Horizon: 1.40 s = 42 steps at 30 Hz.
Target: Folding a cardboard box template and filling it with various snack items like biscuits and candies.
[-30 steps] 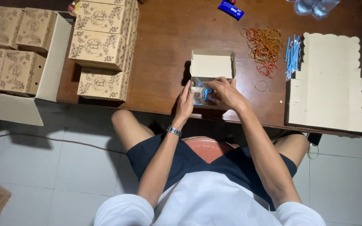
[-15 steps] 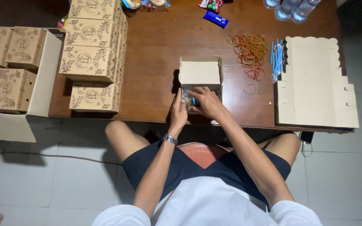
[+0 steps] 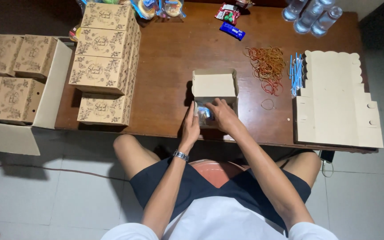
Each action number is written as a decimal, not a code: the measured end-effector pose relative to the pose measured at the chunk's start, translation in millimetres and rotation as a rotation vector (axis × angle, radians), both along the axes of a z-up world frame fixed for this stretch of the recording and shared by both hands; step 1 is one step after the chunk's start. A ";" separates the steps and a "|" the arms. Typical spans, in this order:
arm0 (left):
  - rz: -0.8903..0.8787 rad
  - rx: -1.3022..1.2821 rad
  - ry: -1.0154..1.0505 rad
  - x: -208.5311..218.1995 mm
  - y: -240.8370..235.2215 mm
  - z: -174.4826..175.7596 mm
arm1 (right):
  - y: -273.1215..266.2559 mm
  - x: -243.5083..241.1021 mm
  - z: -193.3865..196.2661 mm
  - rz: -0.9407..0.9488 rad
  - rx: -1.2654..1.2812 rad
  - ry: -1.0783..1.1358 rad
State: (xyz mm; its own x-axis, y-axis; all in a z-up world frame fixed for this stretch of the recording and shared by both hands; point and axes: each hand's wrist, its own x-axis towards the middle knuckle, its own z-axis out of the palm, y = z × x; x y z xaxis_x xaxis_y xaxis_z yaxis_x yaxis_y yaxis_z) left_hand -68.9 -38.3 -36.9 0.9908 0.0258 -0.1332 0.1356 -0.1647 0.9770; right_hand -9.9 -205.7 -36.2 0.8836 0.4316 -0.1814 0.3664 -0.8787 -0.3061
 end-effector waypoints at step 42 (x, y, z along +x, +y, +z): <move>-0.413 0.647 -0.144 411.4 -43.3 -107.9 | -85.9 335.9 -11.1 -0.344 0.376 -0.186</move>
